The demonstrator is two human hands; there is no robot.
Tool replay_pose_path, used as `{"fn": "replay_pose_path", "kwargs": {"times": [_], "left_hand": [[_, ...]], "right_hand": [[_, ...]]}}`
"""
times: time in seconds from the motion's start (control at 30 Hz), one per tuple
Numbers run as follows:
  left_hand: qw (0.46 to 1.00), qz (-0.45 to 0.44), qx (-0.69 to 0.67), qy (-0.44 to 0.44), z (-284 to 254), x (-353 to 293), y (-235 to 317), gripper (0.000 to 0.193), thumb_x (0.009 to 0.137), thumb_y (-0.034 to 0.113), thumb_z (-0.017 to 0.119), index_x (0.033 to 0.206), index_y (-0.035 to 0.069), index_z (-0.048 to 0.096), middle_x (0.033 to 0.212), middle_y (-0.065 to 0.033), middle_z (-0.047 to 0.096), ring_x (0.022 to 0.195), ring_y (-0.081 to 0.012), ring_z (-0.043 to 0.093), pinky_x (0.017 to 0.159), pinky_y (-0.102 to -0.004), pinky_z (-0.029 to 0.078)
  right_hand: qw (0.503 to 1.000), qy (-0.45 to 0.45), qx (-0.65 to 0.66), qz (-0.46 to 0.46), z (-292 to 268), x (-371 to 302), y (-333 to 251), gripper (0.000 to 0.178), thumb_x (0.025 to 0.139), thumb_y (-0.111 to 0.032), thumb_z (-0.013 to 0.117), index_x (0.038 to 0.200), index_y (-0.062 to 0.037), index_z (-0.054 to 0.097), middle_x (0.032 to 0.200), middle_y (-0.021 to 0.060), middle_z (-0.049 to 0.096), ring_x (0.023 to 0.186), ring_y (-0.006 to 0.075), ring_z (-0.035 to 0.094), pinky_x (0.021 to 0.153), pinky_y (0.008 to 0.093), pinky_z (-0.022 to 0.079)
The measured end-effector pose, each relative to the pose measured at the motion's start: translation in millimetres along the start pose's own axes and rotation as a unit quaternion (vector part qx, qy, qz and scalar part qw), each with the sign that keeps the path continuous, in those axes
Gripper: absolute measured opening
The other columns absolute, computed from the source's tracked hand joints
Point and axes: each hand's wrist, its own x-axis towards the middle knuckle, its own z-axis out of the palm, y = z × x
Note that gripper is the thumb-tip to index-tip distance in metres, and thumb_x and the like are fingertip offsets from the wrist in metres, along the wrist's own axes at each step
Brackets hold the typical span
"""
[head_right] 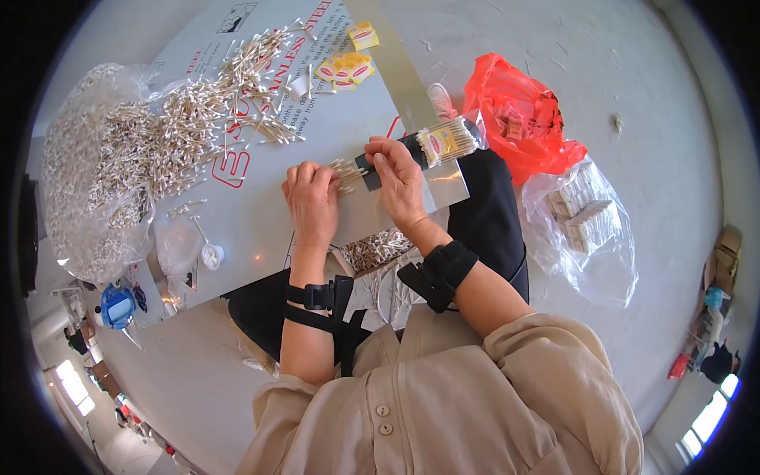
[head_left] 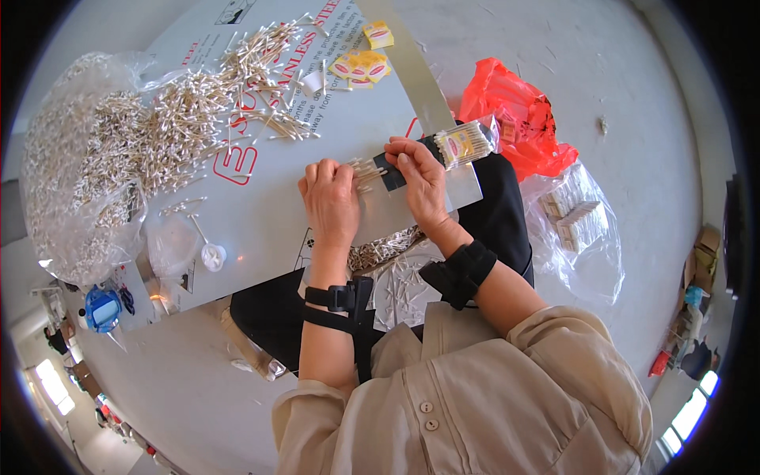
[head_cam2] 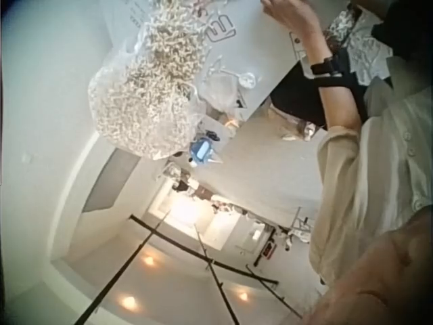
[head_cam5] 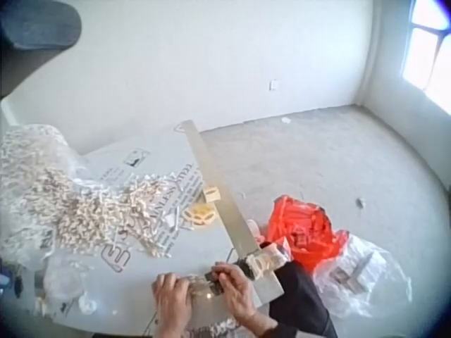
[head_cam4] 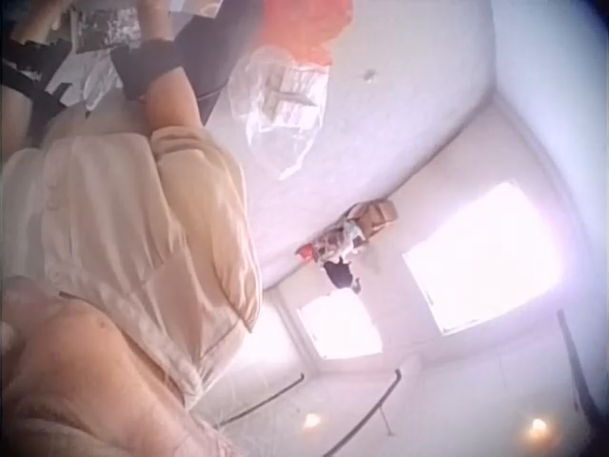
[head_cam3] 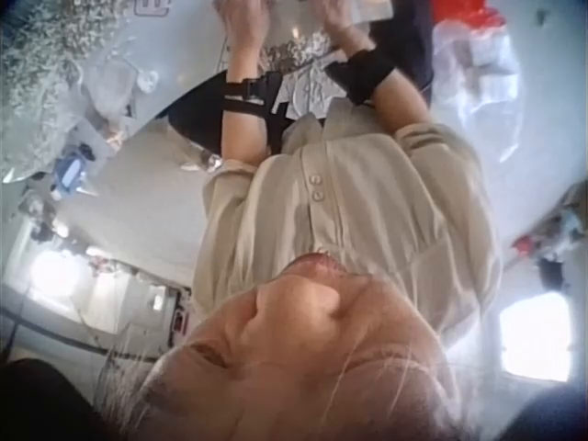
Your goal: Packaging loose cotton swabs into small plastic bags.
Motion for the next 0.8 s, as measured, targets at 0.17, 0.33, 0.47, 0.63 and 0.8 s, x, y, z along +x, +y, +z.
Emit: {"fn": "replay_pose_path", "kwargs": {"times": [0.17,0.33,0.47,0.63,0.8], "left_hand": [[0.999,-0.003,-0.004,-0.034,7,3,-9,0.015,0.074,0.004,0.070,0.085,0.009,0.062,0.092,-0.0035,0.057,0.096,-0.0254,0.054,0.083,-0.0397,0.041],[1.000,-0.008,0.024,-0.004,4,-5,-3,0.039,0.084,0.021,0.068,0.118,0.006,0.057,0.125,-0.0103,0.055,0.122,-0.0293,0.048,0.101,-0.0474,0.036],[0.988,-0.021,0.098,-0.119,4,-24,12,0.081,0.087,0.044,0.065,0.148,0.001,0.034,0.157,-0.0152,0.030,0.147,-0.0313,0.025,0.117,-0.0560,0.018],[0.986,-0.047,0.064,-0.144,7,-26,11,0.090,0.085,0.049,0.066,0.151,0.001,0.027,0.159,-0.0168,0.024,0.149,-0.0316,0.019,0.118,-0.0563,0.012],[0.987,-0.044,0.064,-0.139,10,-26,6,0.090,0.086,0.052,0.063,0.151,0.001,0.027,0.158,-0.0175,0.025,0.149,-0.0321,0.019,0.118,-0.0566,0.012]], "right_hand": [[0.999,0.011,0.043,0.023,1,1,0,0.017,0.100,0.000,0.048,0.111,0.0028,0.060,0.122,0.0082,0.057,0.106,0.0133,0.057,0.096,0.0277,0.048],[0.998,0.010,0.065,0.018,1,0,2,0.017,0.100,0.000,0.048,0.112,0.0030,0.060,0.120,0.0071,0.057,0.106,0.0136,0.058,0.096,0.0277,0.048],[0.997,0.021,0.065,0.025,0,0,2,0.015,0.097,0.003,0.051,0.108,0.0029,0.060,0.118,0.0068,0.056,0.104,0.0131,0.058,0.093,0.0282,0.050],[0.969,0.001,-0.231,-0.091,-4,-1,-4,0.015,0.079,0.009,0.064,0.091,0.0001,0.063,0.095,0.0095,0.060,0.082,0.0209,0.063,0.071,0.0302,0.053],[0.929,-0.046,-0.347,-0.119,0,6,-18,0.012,0.076,0.003,0.066,0.086,-0.0029,0.065,0.087,0.0108,0.061,0.078,0.0296,0.064,0.066,0.0355,0.052]]}}
